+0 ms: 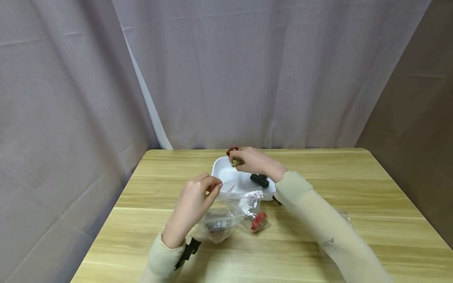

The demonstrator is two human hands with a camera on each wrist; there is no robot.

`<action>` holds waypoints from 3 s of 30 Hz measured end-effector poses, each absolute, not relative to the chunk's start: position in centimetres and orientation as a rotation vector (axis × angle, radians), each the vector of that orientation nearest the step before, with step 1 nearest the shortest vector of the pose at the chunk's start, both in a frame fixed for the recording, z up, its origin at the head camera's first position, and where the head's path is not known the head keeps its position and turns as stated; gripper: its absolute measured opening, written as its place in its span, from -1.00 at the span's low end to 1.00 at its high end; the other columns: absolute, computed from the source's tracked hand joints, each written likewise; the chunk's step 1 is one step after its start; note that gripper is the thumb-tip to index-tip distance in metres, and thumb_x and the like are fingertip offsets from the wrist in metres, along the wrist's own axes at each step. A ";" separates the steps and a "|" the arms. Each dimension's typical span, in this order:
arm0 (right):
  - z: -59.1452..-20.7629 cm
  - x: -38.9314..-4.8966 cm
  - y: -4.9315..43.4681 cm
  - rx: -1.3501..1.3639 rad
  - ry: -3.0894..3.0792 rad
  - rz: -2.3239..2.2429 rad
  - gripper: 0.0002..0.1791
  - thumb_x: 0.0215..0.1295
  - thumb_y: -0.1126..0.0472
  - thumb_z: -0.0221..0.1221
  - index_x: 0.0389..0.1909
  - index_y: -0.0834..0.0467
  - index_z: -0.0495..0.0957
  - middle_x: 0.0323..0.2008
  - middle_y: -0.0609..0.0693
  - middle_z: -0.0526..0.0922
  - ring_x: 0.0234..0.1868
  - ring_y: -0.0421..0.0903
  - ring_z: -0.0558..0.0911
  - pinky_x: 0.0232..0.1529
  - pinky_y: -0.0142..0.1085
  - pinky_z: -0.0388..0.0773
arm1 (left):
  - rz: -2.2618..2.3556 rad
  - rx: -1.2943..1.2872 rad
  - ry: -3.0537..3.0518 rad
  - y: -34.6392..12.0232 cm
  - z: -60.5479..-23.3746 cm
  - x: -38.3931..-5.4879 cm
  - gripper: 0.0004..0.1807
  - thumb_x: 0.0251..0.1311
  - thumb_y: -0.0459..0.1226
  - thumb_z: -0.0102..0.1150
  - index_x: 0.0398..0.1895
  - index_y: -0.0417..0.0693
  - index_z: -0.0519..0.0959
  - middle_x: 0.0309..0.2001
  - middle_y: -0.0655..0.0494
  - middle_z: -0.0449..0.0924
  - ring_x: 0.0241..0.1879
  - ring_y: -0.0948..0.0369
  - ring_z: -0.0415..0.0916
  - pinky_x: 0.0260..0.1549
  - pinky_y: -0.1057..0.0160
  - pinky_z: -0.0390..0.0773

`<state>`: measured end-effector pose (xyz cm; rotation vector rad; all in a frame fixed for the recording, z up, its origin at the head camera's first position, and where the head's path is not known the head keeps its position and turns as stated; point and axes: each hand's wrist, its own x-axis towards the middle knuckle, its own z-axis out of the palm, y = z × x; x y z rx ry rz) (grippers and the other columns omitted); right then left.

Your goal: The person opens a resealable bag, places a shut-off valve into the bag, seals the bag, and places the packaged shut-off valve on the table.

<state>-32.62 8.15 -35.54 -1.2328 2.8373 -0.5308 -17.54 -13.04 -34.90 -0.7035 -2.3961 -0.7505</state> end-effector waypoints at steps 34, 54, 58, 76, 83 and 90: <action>-30.6 -19.3 11.2 -1.922 2.815 -0.714 -0.55 0.15 0.41 0.37 0.02 -0.07 0.67 -0.19 -0.15 0.57 -0.29 -0.25 0.54 -0.30 -0.45 0.52 | -0.736 -0.696 -2.392 -12.5 -34.7 -17.9 -0.89 0.24 -0.39 0.29 -0.44 -0.06 0.65 -0.49 0.22 0.51 -0.56 0.34 0.38 -0.59 0.35 0.43; -32.9 -18.2 10.9 -1.943 2.839 -0.556 -0.56 0.10 0.43 0.37 -0.02 -0.05 0.68 -0.22 -0.14 0.56 -0.26 -0.25 0.55 -0.25 -0.39 0.56 | -0.905 -0.657 -2.343 -12.9 -34.1 -17.8 -0.96 0.28 -0.39 0.30 -0.28 -0.18 0.71 -0.41 0.16 0.62 -0.46 0.32 0.52 -0.44 0.38 0.59; -32.9 -18.0 10.8 -1.913 2.833 -0.541 -0.58 0.13 0.40 0.37 0.00 -0.05 0.69 -0.24 -0.15 0.55 -0.30 -0.27 0.52 -0.28 -0.39 0.54 | -0.892 -0.682 -2.327 -12.8 -34.2 -17.8 -0.96 0.27 -0.40 0.30 -0.28 -0.19 0.71 -0.41 0.16 0.62 -0.46 0.32 0.52 -0.44 0.41 0.59; -32.6 -17.8 10.3 -1.742 2.901 -0.622 -0.61 0.24 0.27 0.36 0.10 0.02 0.64 -0.24 -0.16 0.60 -0.39 -0.26 0.53 -0.35 -0.38 0.54 | -0.687 -0.823 -2.248 -12.6 -34.5 -17.5 -0.97 0.29 -0.38 0.29 -0.26 -0.16 0.69 -0.36 0.14 0.60 -0.52 0.33 0.44 -0.53 0.40 0.50; -32.6 -17.6 10.0 -1.673 2.990 -0.592 -0.60 0.23 0.22 0.39 0.11 0.08 0.64 -0.29 -0.13 0.60 -0.45 -0.30 0.49 -0.41 -0.41 0.54 | -0.675 -0.862 -2.244 -11.9 -34.6 -17.4 -0.96 0.26 -0.35 0.34 -0.25 -0.09 0.70 -0.34 0.17 0.62 -0.47 0.33 0.50 -0.49 0.40 0.53; -32.9 -17.4 9.6 -1.657 3.078 -0.576 -0.61 0.21 0.18 0.41 0.07 0.12 0.66 -0.32 -0.10 0.62 -0.44 -0.25 0.54 -0.42 -0.37 0.56 | -0.684 -0.872 -2.248 -11.6 -34.5 -17.5 -0.96 0.30 -0.34 0.31 -0.26 -0.13 0.70 -0.36 0.16 0.62 -0.50 0.33 0.46 -0.52 0.41 0.49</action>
